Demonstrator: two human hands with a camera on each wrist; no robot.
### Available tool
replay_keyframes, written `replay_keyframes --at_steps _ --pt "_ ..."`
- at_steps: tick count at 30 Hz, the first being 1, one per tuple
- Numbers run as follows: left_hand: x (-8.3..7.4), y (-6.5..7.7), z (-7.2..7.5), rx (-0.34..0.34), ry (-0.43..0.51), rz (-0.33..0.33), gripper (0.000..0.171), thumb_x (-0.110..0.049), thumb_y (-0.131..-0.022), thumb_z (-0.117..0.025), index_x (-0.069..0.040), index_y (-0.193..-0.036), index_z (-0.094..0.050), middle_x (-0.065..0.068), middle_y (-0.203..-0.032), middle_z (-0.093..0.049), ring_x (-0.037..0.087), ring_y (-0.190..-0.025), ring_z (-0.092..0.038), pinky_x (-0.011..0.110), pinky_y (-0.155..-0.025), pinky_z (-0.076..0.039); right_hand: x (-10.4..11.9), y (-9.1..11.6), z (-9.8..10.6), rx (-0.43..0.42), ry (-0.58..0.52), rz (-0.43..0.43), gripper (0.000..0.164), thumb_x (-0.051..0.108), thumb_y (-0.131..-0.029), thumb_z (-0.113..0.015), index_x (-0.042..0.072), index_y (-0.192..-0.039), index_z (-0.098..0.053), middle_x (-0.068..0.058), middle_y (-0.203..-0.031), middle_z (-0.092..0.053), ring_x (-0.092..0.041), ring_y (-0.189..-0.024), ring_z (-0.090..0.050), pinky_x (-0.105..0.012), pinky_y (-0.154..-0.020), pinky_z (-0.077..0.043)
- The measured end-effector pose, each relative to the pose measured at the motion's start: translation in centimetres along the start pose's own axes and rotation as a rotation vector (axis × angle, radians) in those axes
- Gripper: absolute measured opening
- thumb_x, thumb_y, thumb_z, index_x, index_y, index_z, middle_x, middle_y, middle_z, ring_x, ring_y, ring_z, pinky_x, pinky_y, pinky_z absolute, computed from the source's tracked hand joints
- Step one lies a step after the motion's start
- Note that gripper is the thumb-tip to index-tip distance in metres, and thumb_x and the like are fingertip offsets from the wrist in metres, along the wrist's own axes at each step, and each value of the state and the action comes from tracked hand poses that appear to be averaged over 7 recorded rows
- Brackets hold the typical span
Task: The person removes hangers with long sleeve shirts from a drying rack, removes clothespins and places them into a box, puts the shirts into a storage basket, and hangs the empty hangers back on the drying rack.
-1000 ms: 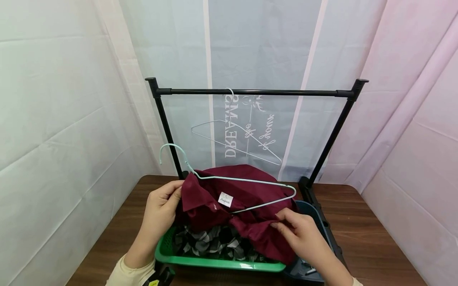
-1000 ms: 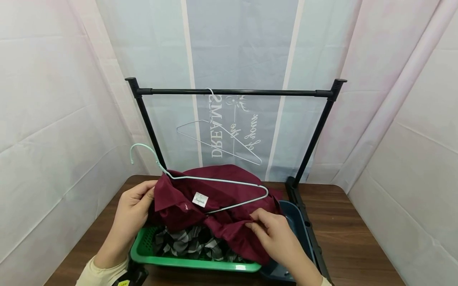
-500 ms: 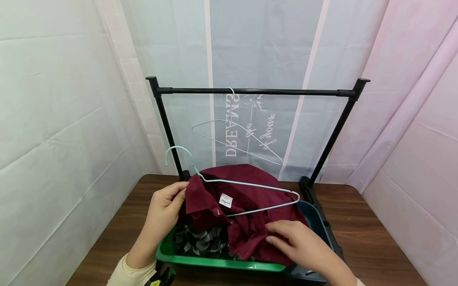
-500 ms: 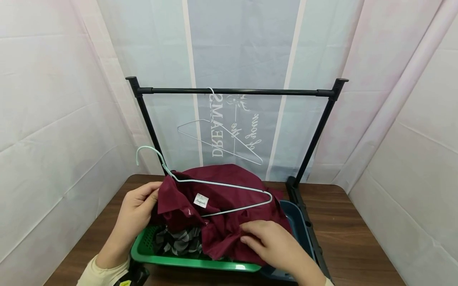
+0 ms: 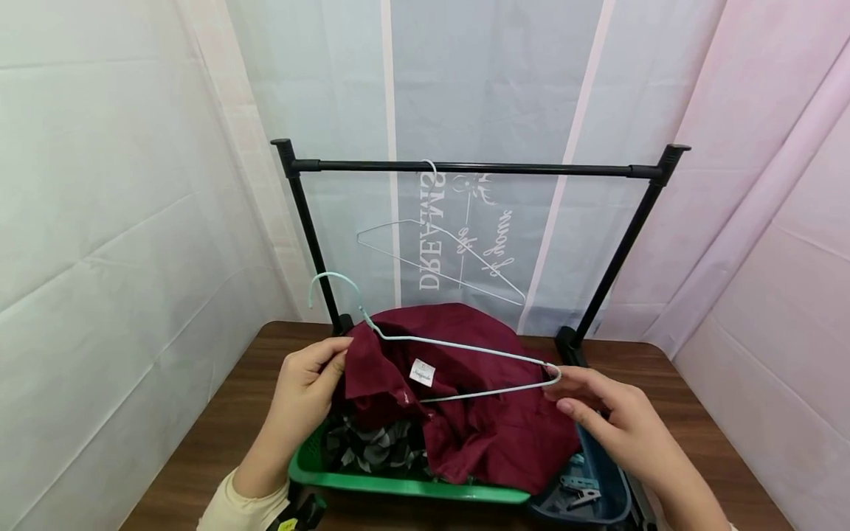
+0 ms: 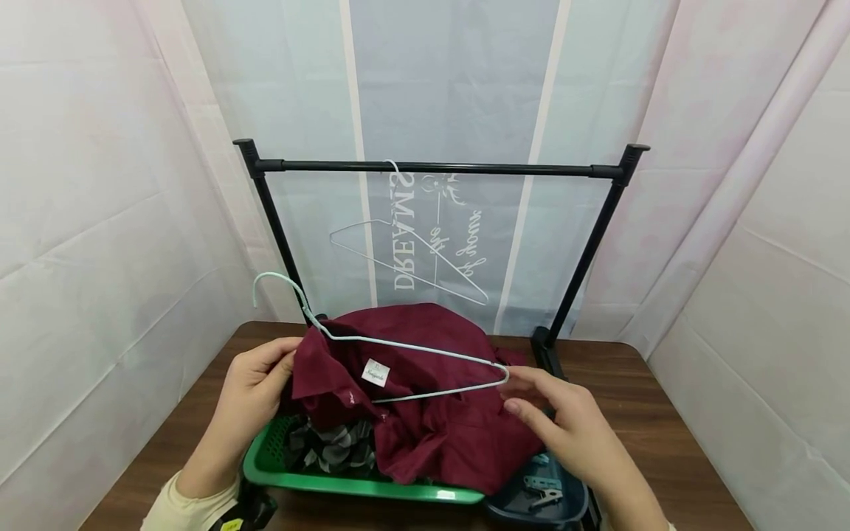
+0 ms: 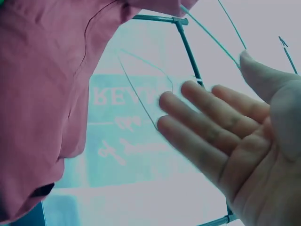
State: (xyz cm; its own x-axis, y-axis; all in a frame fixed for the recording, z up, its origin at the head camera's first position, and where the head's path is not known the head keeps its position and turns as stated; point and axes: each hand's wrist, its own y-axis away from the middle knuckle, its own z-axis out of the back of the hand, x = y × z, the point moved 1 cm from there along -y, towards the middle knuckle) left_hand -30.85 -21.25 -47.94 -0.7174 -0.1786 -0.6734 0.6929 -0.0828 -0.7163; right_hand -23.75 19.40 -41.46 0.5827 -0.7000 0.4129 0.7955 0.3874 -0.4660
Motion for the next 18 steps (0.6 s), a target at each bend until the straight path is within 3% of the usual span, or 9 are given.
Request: replay_keyframes --at_steps 4,11,13,15,18 --pt "-0.1 0.1 -0.3 0.047 -0.021 -0.018 0.023 0.003 -0.097 -0.065 -0.014 -0.107 -0.077 -0.001 -0.102 -0.076 0.005 -0.088 -0.068 0.018 -0.076 -0.054 0.6 -0.1 -0.4 -0.046 -0.041 0.075 0.052 -0.013 -0.090 -0.067 0.010 -0.136 -0.063 0.001 -0.108 -0.077 -0.001 -0.087 -0.070 -0.015 -0.065 -0.051" --pt "-0.4 0.3 -0.9 0.135 -0.037 -0.024 0.024 -0.003 -0.098 -0.066 -0.023 -0.108 -0.076 -0.008 -0.102 -0.073 0.007 -0.081 -0.062 0.020 -0.069 -0.051 1.7 -0.4 -2.2 0.006 -0.187 0.190 0.051 -0.022 -0.091 -0.058 0.003 -0.136 -0.062 -0.008 -0.111 -0.076 -0.012 -0.098 -0.075 -0.017 -0.072 -0.056" --pt "-0.3 0.4 -1.1 0.136 -0.044 -0.045 0.024 -0.002 -0.098 -0.066 -0.022 -0.108 -0.076 -0.007 -0.100 -0.072 0.007 -0.079 -0.060 0.019 -0.068 -0.050 1.9 -0.4 -2.6 0.018 -0.203 0.177 0.050 -0.022 -0.092 -0.057 0.004 -0.135 -0.063 -0.008 -0.110 -0.077 -0.013 -0.096 -0.075 -0.018 -0.076 -0.057" --pt "-0.3 0.4 -1.2 0.134 -0.051 -0.066 0.025 -0.001 -0.098 -0.066 -0.021 -0.108 -0.076 -0.006 -0.099 -0.072 0.006 -0.078 -0.059 0.019 -0.067 -0.049 2.0 -0.4 -3.0 0.015 -0.189 0.140 0.048 -0.019 -0.093 -0.058 0.007 -0.132 -0.065 -0.006 -0.108 -0.077 -0.009 -0.087 -0.075 -0.013 -0.071 -0.055" --pt "-0.3 0.4 -1.3 0.132 -0.049 -0.085 0.024 0.001 -0.098 -0.065 -0.019 -0.108 -0.076 -0.005 -0.098 -0.072 0.006 -0.076 -0.058 0.018 -0.067 -0.049 2.1 -0.4 -3.4 -0.027 -0.131 0.093 0.043 -0.016 -0.093 -0.062 0.012 -0.125 -0.068 -0.001 -0.102 -0.078 -0.005 -0.074 -0.069 -0.009 -0.054 -0.044"
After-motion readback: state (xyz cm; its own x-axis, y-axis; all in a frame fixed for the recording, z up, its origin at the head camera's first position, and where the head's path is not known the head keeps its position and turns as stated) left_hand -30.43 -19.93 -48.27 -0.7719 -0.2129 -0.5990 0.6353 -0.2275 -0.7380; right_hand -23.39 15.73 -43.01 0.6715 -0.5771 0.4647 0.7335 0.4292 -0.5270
